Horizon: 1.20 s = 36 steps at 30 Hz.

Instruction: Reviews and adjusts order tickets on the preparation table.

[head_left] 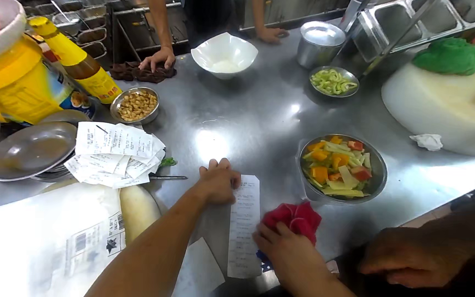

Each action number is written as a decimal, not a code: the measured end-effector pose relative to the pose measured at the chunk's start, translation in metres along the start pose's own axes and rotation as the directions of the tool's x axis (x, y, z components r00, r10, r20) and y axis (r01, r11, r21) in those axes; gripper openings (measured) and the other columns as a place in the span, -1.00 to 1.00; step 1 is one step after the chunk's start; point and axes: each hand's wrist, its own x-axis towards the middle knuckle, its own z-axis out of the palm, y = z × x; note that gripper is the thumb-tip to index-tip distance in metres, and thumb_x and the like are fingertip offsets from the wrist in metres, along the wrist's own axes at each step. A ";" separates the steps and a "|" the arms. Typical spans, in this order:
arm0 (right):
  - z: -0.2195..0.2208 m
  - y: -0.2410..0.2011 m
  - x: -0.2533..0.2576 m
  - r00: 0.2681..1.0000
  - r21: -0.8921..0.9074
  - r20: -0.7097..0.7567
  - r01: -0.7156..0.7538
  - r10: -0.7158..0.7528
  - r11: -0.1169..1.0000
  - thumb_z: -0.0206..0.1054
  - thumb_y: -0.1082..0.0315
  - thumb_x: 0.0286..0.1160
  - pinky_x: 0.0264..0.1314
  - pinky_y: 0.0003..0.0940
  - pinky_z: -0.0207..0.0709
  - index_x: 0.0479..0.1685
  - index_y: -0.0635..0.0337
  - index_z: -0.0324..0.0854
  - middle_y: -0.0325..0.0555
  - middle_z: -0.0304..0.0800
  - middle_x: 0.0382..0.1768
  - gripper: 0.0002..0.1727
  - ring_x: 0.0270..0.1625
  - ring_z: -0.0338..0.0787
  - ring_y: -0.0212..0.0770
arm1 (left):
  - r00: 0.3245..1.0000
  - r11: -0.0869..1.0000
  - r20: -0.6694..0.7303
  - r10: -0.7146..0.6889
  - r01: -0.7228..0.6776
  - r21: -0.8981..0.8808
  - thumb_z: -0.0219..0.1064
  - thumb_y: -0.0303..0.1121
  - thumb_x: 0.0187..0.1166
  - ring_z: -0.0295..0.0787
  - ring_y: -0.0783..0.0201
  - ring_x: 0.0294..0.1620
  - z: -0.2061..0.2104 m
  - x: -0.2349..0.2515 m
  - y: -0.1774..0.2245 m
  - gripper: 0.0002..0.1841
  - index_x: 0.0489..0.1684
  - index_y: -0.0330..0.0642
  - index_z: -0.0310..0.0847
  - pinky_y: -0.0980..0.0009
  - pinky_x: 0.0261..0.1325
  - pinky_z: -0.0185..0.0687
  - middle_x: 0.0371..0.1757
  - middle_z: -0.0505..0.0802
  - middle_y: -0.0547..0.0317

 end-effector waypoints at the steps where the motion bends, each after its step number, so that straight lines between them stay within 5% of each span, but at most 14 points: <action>1: 0.000 0.000 0.000 1.000 -0.003 0.002 -0.002 0.002 1.000 0.39 0.49 0.36 -0.18 0.09 0.72 0.54 -0.15 0.59 -0.24 0.57 0.62 -0.35 0.44 0.65 0.23 | 1.000 1.000 -0.001 -0.001 0.001 -0.001 0.73 -0.05 0.10 0.37 0.01 0.40 0.000 0.000 0.000 -0.60 -0.06 0.41 0.79 -0.15 0.25 0.32 0.31 0.57 0.30; 9: 0.016 0.018 -0.011 0.976 -0.062 -0.195 0.089 -0.099 0.994 0.50 0.56 0.13 -0.37 0.04 0.71 0.37 -0.25 0.72 -0.36 0.64 0.56 -0.31 0.22 0.79 0.18 | 1.000 1.000 -0.021 0.001 -0.002 -0.005 0.70 -0.07 0.08 0.38 0.01 0.39 0.002 -0.001 -0.001 -0.62 -0.09 0.40 0.79 -0.15 0.23 0.31 0.30 0.58 0.29; 20: 0.019 0.016 -0.013 0.981 -0.086 -0.172 0.077 -0.091 0.993 0.46 0.56 0.18 -0.33 0.02 0.70 0.49 -0.30 0.64 -0.38 0.54 0.64 -0.24 0.27 0.75 0.18 | 1.000 1.000 -0.001 0.026 -0.026 0.011 0.69 -0.13 0.17 0.36 -0.03 0.43 0.000 -0.003 -0.002 -0.63 -0.03 0.36 0.78 -0.17 0.24 0.31 0.38 0.56 0.26; 25: 0.013 0.017 -0.013 0.987 -0.076 -0.127 0.086 -0.095 0.993 0.43 0.57 0.23 -0.27 0.02 0.70 0.51 -0.28 0.62 -0.37 0.51 0.67 -0.25 0.29 0.73 0.18 | 0.996 0.997 -0.083 0.041 -0.046 -0.069 0.50 -0.27 0.43 0.43 0.02 0.43 0.002 -0.009 -0.012 -0.76 0.00 0.34 0.80 -0.16 0.25 0.39 0.38 0.61 0.31; 28: 0.011 0.017 -0.012 0.992 -0.055 -0.097 0.082 -0.087 0.995 0.43 0.56 0.25 -0.23 0.05 0.70 0.54 -0.28 0.59 -0.37 0.48 0.69 -0.25 0.32 0.71 0.18 | 0.987 0.989 -0.160 0.021 -0.044 -0.140 0.39 -0.33 0.52 0.55 0.05 0.40 0.000 -0.021 -0.018 -0.63 0.25 0.33 0.79 -0.13 0.25 0.58 0.39 0.65 0.25; 31: 0.011 0.017 -0.012 0.991 -0.035 -0.098 0.085 -0.088 0.996 0.45 0.54 0.25 -0.22 0.07 0.70 0.53 -0.27 0.61 -0.35 0.49 0.68 -0.26 0.33 0.71 0.19 | 0.981 0.987 -0.194 0.022 -0.051 -0.149 0.35 -0.39 0.57 0.74 0.08 0.16 -0.001 -0.051 -0.011 -0.59 0.38 0.17 0.74 -0.05 0.18 0.73 0.22 0.76 0.14; 36: 0.011 0.017 -0.012 0.993 -0.021 -0.082 0.082 -0.084 0.996 0.44 0.54 0.24 -0.19 0.10 0.70 0.54 -0.24 0.59 -0.32 0.48 0.69 -0.26 0.37 0.69 0.21 | 0.990 0.998 0.134 -0.050 0.052 -0.018 0.27 -0.27 0.61 0.81 -0.15 0.16 0.017 -0.110 0.022 -0.31 0.83 0.20 0.25 -0.21 0.20 0.69 0.15 0.85 -0.08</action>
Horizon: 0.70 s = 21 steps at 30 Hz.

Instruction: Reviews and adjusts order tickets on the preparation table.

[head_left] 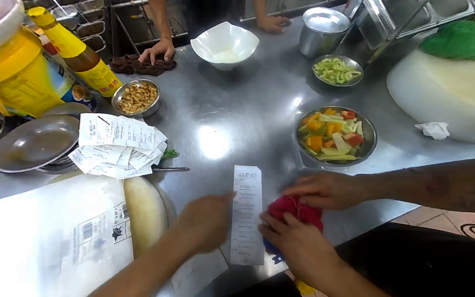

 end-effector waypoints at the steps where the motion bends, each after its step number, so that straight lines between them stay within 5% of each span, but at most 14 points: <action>1: -0.001 0.000 0.000 1.000 0.002 0.012 -0.001 0.001 1.000 0.43 0.54 0.24 -0.17 0.12 0.70 0.55 -0.23 0.58 -0.30 0.47 0.70 -0.25 0.38 0.68 0.23 | 0.997 0.999 0.072 -0.003 0.000 0.036 0.26 -0.28 0.59 0.80 -0.22 0.17 0.006 -0.010 0.009 -0.24 0.89 0.16 0.12 -0.24 0.17 0.68 0.15 0.84 -0.16; 6: -0.001 -0.001 0.002 0.999 0.001 0.030 -0.019 0.019 1.000 0.43 0.58 0.25 -0.11 0.16 0.71 0.55 -0.26 0.59 -0.34 0.45 0.71 -0.24 0.45 0.64 0.25 | 0.980 0.981 0.186 -0.066 0.029 0.193 0.33 -0.38 0.43 0.86 -0.26 -0.18 0.054 -0.036 0.032 0.03 0.98 0.05 -0.32 -0.19 -0.19 0.72 -0.21 0.86 -0.18; 9: -0.003 -0.001 0.002 0.999 0.024 0.041 -0.017 0.016 1.000 0.42 0.56 0.28 -0.08 0.15 0.70 0.56 -0.24 0.58 -0.32 0.45 0.71 -0.26 0.45 0.64 0.22 | 0.976 0.976 0.192 -0.103 0.061 0.211 0.31 -0.39 0.45 0.86 -0.22 -0.19 0.060 -0.039 0.026 0.06 0.98 0.21 -0.38 -0.15 -0.20 0.71 -0.25 0.85 -0.12; 13: -0.004 0.000 0.001 0.998 0.017 0.059 -0.014 0.013 1.000 0.43 0.54 0.27 -0.05 0.12 0.69 0.60 -0.25 0.55 -0.32 0.43 0.72 -0.23 0.43 0.65 0.20 | 0.970 0.981 0.230 -0.080 0.035 0.191 0.30 -0.37 0.45 0.86 -0.24 -0.16 0.057 -0.050 0.010 0.00 0.97 0.35 -0.23 -0.18 -0.20 0.70 -0.24 0.86 -0.14; 21: -0.001 0.001 0.001 1.000 0.011 0.027 -0.004 0.004 1.000 0.45 0.56 0.21 -0.07 0.12 0.70 0.60 -0.30 0.56 -0.32 0.49 0.68 -0.19 0.38 0.68 0.20 | 0.973 0.984 0.232 0.007 -0.048 0.172 0.22 -0.40 0.53 0.85 -0.26 -0.28 0.071 -0.077 0.017 -0.16 0.93 0.23 0.00 -0.16 -0.31 0.66 -0.38 0.84 -0.14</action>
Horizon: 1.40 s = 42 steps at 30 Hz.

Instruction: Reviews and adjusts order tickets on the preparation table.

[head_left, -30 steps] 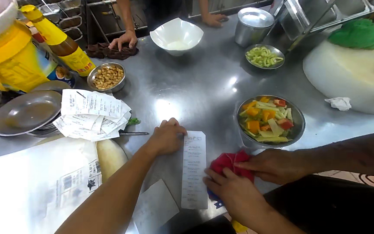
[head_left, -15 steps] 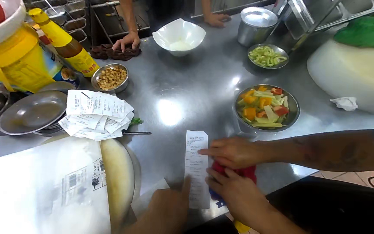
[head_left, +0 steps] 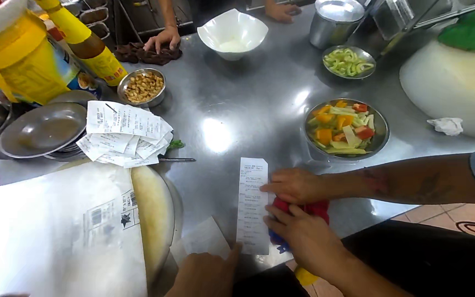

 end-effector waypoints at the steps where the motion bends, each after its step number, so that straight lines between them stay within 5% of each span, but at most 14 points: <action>1: 0.000 0.000 0.000 1.000 0.003 -0.002 0.000 0.000 1.000 0.46 0.56 0.20 -0.07 0.12 0.71 0.59 -0.30 0.56 -0.31 0.50 0.68 -0.18 0.38 0.68 0.21 | 1.000 1.000 -0.010 0.014 -0.014 -0.003 0.20 -0.39 0.54 0.85 -0.26 -0.30 0.003 -0.002 0.002 -0.18 0.92 0.22 0.02 -0.16 -0.33 0.66 -0.40 0.84 -0.14; 4: -0.001 0.000 0.000 1.000 0.010 0.004 0.001 -0.001 1.000 0.46 0.56 0.20 -0.09 0.15 0.71 0.59 -0.30 0.56 -0.31 0.49 0.68 -0.18 0.38 0.68 0.23 | 0.999 0.999 0.020 0.048 -0.047 -0.015 0.22 -0.41 0.54 0.86 -0.30 -0.26 -0.004 -0.012 0.008 -0.16 0.94 0.11 -0.01 -0.19 -0.28 0.67 -0.33 0.86 -0.22; 6: -0.002 0.000 0.000 1.000 0.023 0.001 0.001 -0.001 1.000 0.48 0.58 0.18 -0.09 0.17 0.70 0.59 -0.27 0.57 -0.30 0.47 0.69 -0.17 0.40 0.67 0.24 | 0.988 0.996 0.141 0.068 -0.060 -0.061 0.22 -0.47 0.63 0.84 -0.39 -0.05 -0.028 -0.022 0.013 -0.14 0.98 0.00 -0.18 -0.23 -0.05 0.65 -0.13 0.85 -0.37; 9: 0.001 0.001 -0.001 1.000 0.005 -0.031 0.006 -0.006 1.000 0.50 0.59 0.12 -0.10 0.14 0.72 0.56 -0.28 0.59 -0.32 0.50 0.68 -0.16 0.37 0.69 0.22 | 0.975 0.990 -0.184 0.120 -0.131 -0.045 0.26 -0.41 0.49 0.82 -0.25 -0.48 0.030 0.003 0.001 -0.19 0.89 -0.01 0.12 -0.14 -0.47 0.66 -0.47 0.80 -0.18; 11: 0.000 -0.001 -0.001 1.000 0.009 -0.007 -0.001 0.001 1.000 0.48 0.58 0.16 -0.08 0.17 0.71 0.57 -0.28 0.58 -0.32 0.47 0.70 -0.17 0.41 0.66 0.24 | 0.972 0.994 -0.224 0.078 -0.094 -0.063 0.23 -0.39 0.55 0.82 -0.23 -0.51 0.049 0.015 0.005 -0.25 0.86 -0.03 0.16 -0.13 -0.48 0.67 -0.50 0.80 -0.17; 14: -0.002 -0.001 0.000 1.000 0.004 0.006 -0.010 0.010 1.000 0.43 0.54 0.26 -0.11 0.16 0.70 0.58 -0.29 0.56 -0.34 0.45 0.71 -0.22 0.42 0.65 0.24 | 0.996 0.996 -0.094 -0.010 0.001 -0.094 0.19 -0.38 0.60 0.85 -0.26 -0.39 0.038 0.012 0.022 -0.19 0.94 -0.04 -0.05 -0.14 -0.32 0.71 -0.41 0.83 -0.23; 22: 0.002 0.000 -0.001 0.999 0.004 -0.035 0.012 -0.012 1.000 0.47 0.50 0.26 -0.05 0.21 0.73 0.54 -0.27 0.59 -0.16 0.67 0.51 -0.27 0.42 0.71 0.20 | 0.996 0.993 -0.085 -0.023 0.013 -0.117 0.14 -0.38 0.64 0.87 -0.26 -0.29 0.023 0.009 0.031 -0.27 0.89 -0.19 0.02 -0.14 -0.23 0.72 -0.32 0.85 -0.27; 29: 0.003 0.000 -0.002 0.998 0.014 -0.061 0.015 -0.014 1.000 0.45 0.49 0.28 -0.04 0.17 0.74 0.55 -0.25 0.59 -0.17 0.67 0.51 -0.28 0.43 0.72 0.14 | 1.000 0.998 0.019 -0.019 0.020 -0.053 0.39 -0.30 0.43 0.88 -0.28 -0.22 0.015 0.014 0.029 -0.05 0.92 -0.16 -0.08 -0.19 -0.19 0.71 -0.25 0.87 -0.27; 42: 0.008 0.000 -0.002 0.993 -0.015 -0.114 0.014 -0.016 1.000 0.49 0.53 0.17 -0.12 0.14 0.75 0.52 -0.27 0.62 -0.19 0.71 0.46 -0.23 0.29 0.80 0.11 | 0.999 1.000 0.042 0.019 -0.018 -0.017 0.41 -0.25 0.36 0.88 -0.26 -0.22 0.010 0.018 0.023 -0.02 0.90 -0.16 -0.04 -0.20 -0.23 0.70 -0.24 0.86 -0.25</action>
